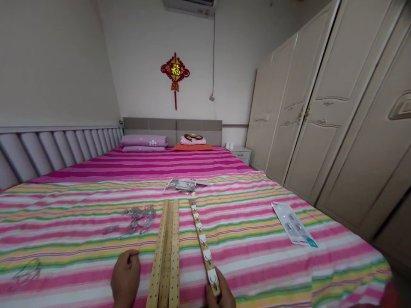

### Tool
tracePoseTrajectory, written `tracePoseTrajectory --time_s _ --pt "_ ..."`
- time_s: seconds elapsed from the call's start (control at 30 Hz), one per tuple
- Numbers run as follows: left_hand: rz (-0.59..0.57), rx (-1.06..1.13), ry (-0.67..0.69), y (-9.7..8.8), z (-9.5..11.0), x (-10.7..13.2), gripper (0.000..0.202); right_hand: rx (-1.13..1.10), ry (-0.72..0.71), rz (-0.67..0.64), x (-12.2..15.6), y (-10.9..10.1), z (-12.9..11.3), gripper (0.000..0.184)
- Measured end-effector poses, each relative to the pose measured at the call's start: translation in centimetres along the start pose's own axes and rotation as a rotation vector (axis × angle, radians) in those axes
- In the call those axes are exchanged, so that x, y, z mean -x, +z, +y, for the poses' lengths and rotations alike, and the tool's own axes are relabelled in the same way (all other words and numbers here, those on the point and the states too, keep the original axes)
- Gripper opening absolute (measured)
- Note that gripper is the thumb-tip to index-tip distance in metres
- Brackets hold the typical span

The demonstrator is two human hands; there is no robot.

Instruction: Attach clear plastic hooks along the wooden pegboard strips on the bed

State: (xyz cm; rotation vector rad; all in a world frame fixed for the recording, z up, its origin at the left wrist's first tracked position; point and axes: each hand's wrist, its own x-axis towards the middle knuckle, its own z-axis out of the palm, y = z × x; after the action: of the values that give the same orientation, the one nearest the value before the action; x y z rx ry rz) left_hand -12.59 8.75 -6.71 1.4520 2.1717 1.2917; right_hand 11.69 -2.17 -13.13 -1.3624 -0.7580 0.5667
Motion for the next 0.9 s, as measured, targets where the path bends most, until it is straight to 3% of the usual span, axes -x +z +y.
tracePoseTrajectory --time_s 0.43,0.9 --pt "-0.024 -0.047 -0.029 -0.1 0.0 -0.2 0.020 -0.163 0.062 0.151 -2.5 -1.4 -0.4 0.065" --pt "-0.018 -0.078 -0.014 -0.3 0.0 -0.3 0.020 -0.192 0.110 0.216 -4.6 -6.4 -2.7 0.067"
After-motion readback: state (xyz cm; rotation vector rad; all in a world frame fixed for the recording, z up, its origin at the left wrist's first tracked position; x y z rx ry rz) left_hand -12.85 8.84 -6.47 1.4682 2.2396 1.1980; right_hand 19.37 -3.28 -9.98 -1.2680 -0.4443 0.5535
